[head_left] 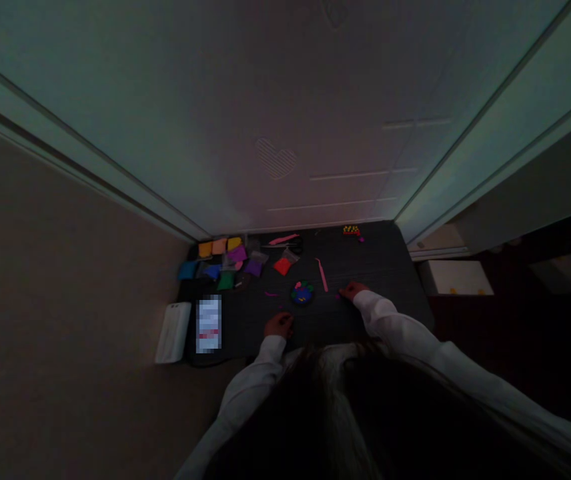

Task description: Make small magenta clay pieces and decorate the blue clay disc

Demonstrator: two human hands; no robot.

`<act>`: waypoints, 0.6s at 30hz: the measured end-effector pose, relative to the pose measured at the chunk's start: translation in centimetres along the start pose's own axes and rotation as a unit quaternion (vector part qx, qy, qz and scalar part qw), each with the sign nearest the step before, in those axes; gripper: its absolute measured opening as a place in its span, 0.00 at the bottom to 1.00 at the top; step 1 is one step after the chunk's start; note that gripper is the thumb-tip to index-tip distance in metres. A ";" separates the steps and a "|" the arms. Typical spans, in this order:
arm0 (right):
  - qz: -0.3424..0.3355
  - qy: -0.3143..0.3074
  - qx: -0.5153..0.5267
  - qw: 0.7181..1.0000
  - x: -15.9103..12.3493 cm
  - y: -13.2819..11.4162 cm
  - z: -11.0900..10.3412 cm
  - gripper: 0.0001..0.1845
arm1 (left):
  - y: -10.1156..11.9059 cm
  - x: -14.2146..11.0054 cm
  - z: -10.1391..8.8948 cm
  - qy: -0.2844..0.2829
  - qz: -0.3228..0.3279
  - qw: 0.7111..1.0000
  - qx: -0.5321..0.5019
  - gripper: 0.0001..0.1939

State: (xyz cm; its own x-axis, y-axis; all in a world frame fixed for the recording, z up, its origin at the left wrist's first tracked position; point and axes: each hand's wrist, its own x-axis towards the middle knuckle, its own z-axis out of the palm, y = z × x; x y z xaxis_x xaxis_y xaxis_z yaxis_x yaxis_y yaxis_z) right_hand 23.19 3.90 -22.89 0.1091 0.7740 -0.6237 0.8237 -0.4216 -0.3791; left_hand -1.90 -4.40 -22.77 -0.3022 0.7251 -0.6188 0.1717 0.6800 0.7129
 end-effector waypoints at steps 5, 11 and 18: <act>0.004 -0.003 0.016 1.000 -0.1 0.0 -0.3 0.18 | -0.1 0.1 -0.3 -0.005 -0.005 0.999 -0.042 0.05; -0.009 0.015 0.050 0.999 -0.7 0.3 -0.5 0.16 | 1.2 0.4 -0.4 -0.021 -0.022 0.994 -0.107 0.06; -0.045 0.037 0.102 0.993 -0.8 1.4 -0.4 0.13 | 4.6 0.4 1.4 -0.075 -0.027 0.988 -0.131 0.07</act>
State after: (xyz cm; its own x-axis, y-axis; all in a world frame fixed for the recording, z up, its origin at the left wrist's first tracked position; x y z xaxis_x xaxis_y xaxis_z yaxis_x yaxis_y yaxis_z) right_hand 24.49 2.92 -22.62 0.0872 0.8427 -0.5313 0.7035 -0.4297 -0.5660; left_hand 0.11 -0.84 -20.24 -0.1590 0.7093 -0.6868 -0.0959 0.6812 0.7258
